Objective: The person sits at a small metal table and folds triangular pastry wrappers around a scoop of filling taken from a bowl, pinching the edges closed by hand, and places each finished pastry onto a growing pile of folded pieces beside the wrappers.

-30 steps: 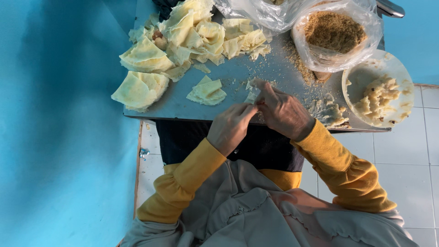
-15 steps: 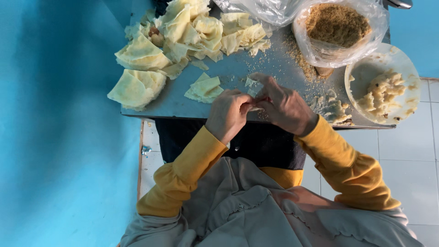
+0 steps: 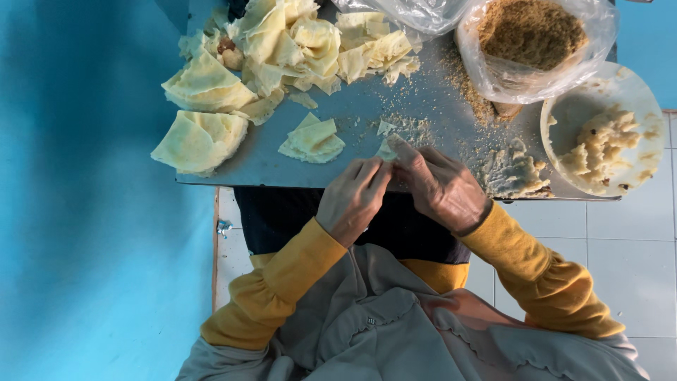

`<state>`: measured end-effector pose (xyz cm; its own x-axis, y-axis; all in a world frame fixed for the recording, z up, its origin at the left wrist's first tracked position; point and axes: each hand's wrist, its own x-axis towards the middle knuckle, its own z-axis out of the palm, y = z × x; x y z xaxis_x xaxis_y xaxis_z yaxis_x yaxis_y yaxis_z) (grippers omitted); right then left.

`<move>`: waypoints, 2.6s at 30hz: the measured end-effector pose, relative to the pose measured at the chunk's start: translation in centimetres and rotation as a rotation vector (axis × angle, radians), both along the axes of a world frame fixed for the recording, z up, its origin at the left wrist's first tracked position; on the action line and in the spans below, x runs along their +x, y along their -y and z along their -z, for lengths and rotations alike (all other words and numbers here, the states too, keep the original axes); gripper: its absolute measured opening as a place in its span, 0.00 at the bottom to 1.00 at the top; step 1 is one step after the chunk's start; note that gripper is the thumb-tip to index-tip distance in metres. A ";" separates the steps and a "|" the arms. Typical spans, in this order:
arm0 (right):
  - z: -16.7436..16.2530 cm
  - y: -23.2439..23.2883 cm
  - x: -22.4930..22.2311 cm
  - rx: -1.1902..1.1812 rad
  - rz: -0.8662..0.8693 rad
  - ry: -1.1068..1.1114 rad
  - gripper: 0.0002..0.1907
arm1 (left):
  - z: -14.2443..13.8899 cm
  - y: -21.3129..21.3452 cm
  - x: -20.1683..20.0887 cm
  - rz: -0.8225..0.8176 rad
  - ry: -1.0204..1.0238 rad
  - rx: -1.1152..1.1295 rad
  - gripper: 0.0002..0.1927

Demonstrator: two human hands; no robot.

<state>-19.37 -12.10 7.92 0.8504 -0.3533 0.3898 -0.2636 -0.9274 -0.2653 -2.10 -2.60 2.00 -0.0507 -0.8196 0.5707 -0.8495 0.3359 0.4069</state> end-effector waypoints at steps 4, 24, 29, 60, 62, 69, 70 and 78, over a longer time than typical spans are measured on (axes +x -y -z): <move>-0.4 1.0 1.0 0.150 0.023 0.024 0.32 | -0.7 1.2 0.2 -0.028 -0.104 0.001 0.12; 0.6 0.3 1.0 0.010 0.050 0.058 0.31 | -0.6 1.3 0.5 -0.033 0.110 -0.025 0.13; -0.5 2.3 2.0 0.641 0.170 0.031 0.33 | -0.8 3.5 1.3 0.025 -0.110 0.152 0.04; 0.8 -1.8 0.5 -0.123 0.144 -0.086 0.35 | -2.5 -0.4 -0.6 -0.222 0.524 0.102 0.17; 1.2 -2.0 1.1 -0.177 0.148 -0.129 0.35 | -2.6 0.2 -0.8 -0.252 0.525 0.097 0.19; -0.5 2.2 1.8 -0.419 0.175 -0.415 0.28 | -2.3 2.8 0.9 -0.305 0.265 0.095 0.35; -0.5 3.0 1.6 -0.439 0.145 -0.443 0.25 | -2.2 2.3 1.7 -0.328 0.221 0.067 0.32; 4.2 6.7 1.8 -0.075 -0.013 -0.002 0.43 | 0.0 -1.0 6.5 -0.321 -0.360 -0.072 0.15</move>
